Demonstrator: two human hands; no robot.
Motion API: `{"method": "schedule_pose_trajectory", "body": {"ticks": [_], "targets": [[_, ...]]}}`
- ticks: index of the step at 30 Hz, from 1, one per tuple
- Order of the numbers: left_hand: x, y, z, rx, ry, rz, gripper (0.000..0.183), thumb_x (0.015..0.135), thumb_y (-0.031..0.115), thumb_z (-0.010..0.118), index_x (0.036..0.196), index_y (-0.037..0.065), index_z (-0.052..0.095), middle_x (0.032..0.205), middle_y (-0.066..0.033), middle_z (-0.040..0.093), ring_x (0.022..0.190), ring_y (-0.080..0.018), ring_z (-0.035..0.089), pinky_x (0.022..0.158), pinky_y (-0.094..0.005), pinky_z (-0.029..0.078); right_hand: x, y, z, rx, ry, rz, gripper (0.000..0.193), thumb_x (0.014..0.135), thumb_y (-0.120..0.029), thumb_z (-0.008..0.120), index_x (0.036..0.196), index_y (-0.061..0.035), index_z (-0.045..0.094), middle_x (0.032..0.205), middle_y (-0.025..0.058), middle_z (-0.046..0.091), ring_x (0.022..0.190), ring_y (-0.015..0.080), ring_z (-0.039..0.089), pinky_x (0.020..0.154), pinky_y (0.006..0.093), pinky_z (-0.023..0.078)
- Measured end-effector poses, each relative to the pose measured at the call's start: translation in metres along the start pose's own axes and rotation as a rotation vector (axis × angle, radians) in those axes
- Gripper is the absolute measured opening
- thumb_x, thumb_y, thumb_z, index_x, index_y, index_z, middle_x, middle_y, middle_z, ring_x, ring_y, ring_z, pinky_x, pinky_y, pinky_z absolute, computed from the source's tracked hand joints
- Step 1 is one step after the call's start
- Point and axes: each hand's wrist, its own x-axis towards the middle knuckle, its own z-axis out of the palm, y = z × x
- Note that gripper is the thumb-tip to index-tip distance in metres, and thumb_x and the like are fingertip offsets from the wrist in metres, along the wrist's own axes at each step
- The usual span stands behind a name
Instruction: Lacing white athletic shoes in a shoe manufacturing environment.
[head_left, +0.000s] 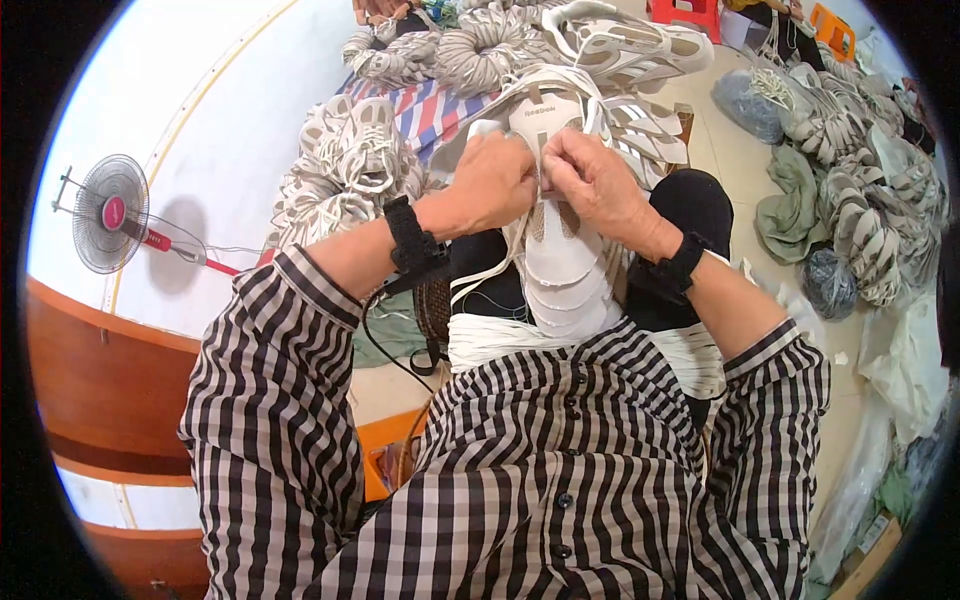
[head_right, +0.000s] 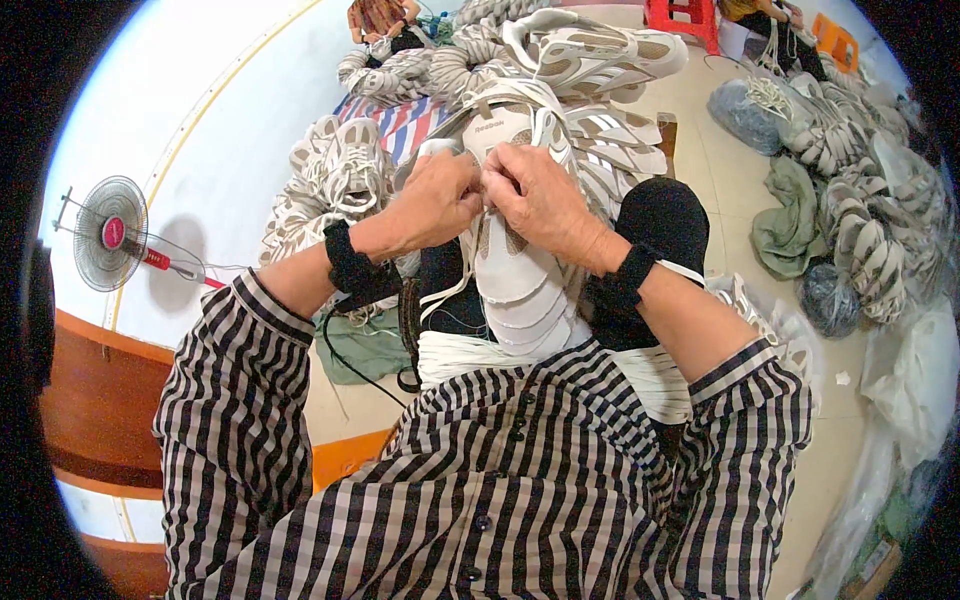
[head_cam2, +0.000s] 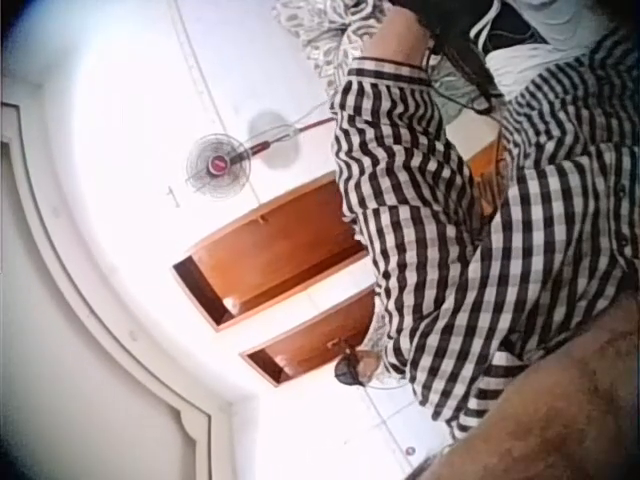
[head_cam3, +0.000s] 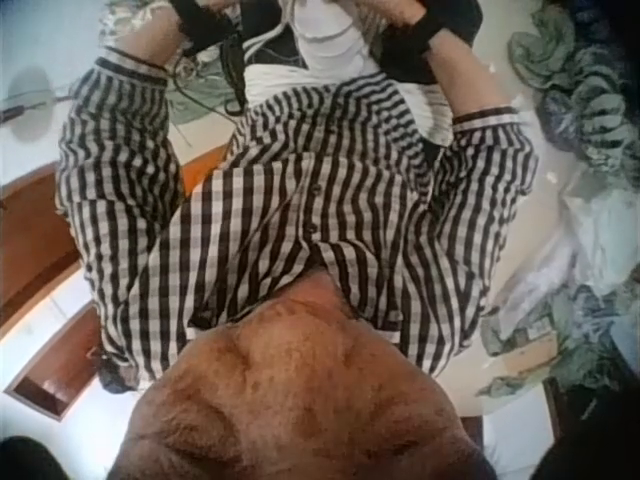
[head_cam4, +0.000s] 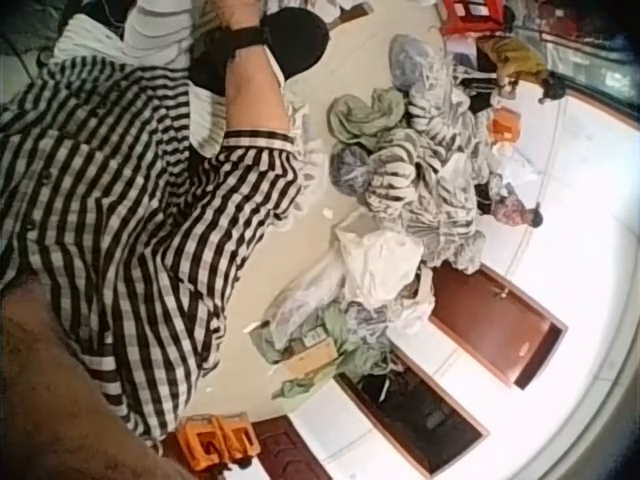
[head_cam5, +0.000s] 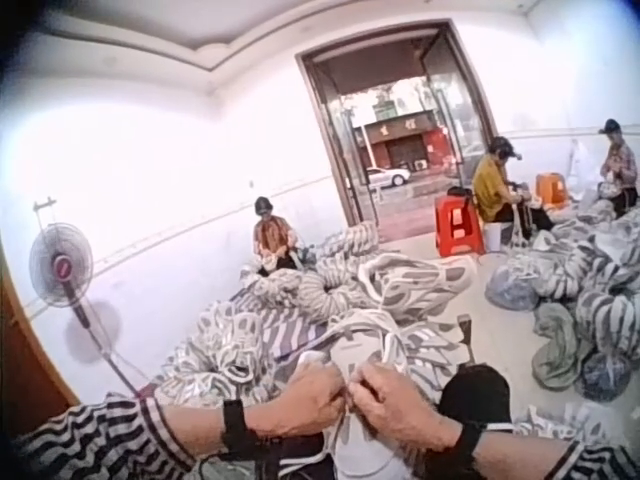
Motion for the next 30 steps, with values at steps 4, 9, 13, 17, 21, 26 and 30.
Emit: {"method": "schedule_pose_trajectory", "body": {"ticks": [4, 9, 13, 17, 21, 26, 30], "targets": [[-0.001, -0.007, 0.006, -0.084, 0.082, -0.012, 0.022, 0.076, 0.019, 0.055, 0.071, 0.001, 0.066, 0.077, -0.0238, 0.062, 0.079, -0.0406, 0.056, 0.075, -0.0502, 0.039, 0.003, 0.000, 0.006, -0.096, 0.020, -0.095, 0.017, 0.086, -0.015, 0.049, 0.079, 0.0008, 0.052, 0.071, 0.0166, 0.055, 0.073, 0.0340, 0.054, 0.068, 0.0419, 0.042], [0.004, -0.011, -0.003, -0.026, -0.052, 0.027, 0.023, 0.075, 0.022, 0.058, 0.074, 0.000, 0.064, 0.079, -0.0223, 0.062, 0.083, -0.0399, 0.057, 0.076, -0.0483, 0.041, 0.001, 0.000, 0.007, -0.203, -0.030, -0.049, 0.017, 0.087, -0.016, 0.048, 0.080, -0.0004, 0.051, 0.074, 0.0155, 0.054, 0.079, 0.0330, 0.053, 0.074, 0.0412, 0.040], [0.016, -0.011, -0.014, -0.019, -0.306, 0.032, 0.027, 0.074, 0.025, 0.059, 0.075, -0.002, 0.064, 0.081, -0.0242, 0.063, 0.083, -0.0405, 0.060, 0.073, -0.0483, 0.044, -0.002, -0.001, 0.007, -0.227, -0.057, -0.104, 0.016, 0.087, -0.015, 0.049, 0.081, -0.0006, 0.051, 0.076, 0.0153, 0.054, 0.080, 0.0330, 0.053, 0.075, 0.0403, 0.041], [0.012, -0.004, -0.005, -0.011, -0.179, -0.030, 0.026, 0.074, 0.023, 0.058, 0.075, -0.002, 0.064, 0.080, -0.0256, 0.062, 0.080, -0.0399, 0.061, 0.069, -0.0475, 0.046, -0.003, 0.002, 0.006, -0.204, -0.031, -0.030, 0.015, 0.087, -0.014, 0.051, 0.082, -0.0005, 0.051, 0.080, 0.0157, 0.055, 0.082, 0.0335, 0.053, 0.077, 0.0393, 0.043], [0.012, -0.006, 0.001, -0.051, -0.042, -0.062, 0.024, 0.076, 0.021, 0.057, 0.077, -0.002, 0.064, 0.079, -0.0253, 0.061, 0.078, -0.0401, 0.061, 0.069, -0.0467, 0.047, -0.004, 0.006, 0.008, -0.196, -0.003, -0.056, 0.015, 0.087, -0.015, 0.050, 0.083, -0.0004, 0.051, 0.081, 0.0160, 0.054, 0.081, 0.0340, 0.053, 0.075, 0.0400, 0.042], [0.021, -0.010, -0.009, -0.291, -0.007, -0.114, 0.024, 0.076, 0.021, 0.056, 0.075, -0.002, 0.063, 0.080, -0.0242, 0.061, 0.079, -0.0401, 0.060, 0.069, -0.0469, 0.046, -0.006, 0.009, 0.009, -0.159, 0.001, -0.022, 0.014, 0.087, -0.014, 0.050, 0.085, -0.0003, 0.050, 0.080, 0.0164, 0.053, 0.080, 0.0343, 0.052, 0.073, 0.0406, 0.042], [0.017, -0.007, -0.015, 0.049, -0.122, 0.095, 0.026, 0.077, 0.024, 0.059, 0.076, -0.001, 0.066, 0.080, -0.0231, 0.064, 0.081, -0.0390, 0.062, 0.073, -0.0449, 0.049, -0.007, 0.009, 0.008, -0.100, -0.001, 0.001, 0.014, 0.087, -0.014, 0.050, 0.085, -0.0004, 0.050, 0.081, 0.0164, 0.053, 0.080, 0.0339, 0.052, 0.073, 0.0403, 0.042]]}}
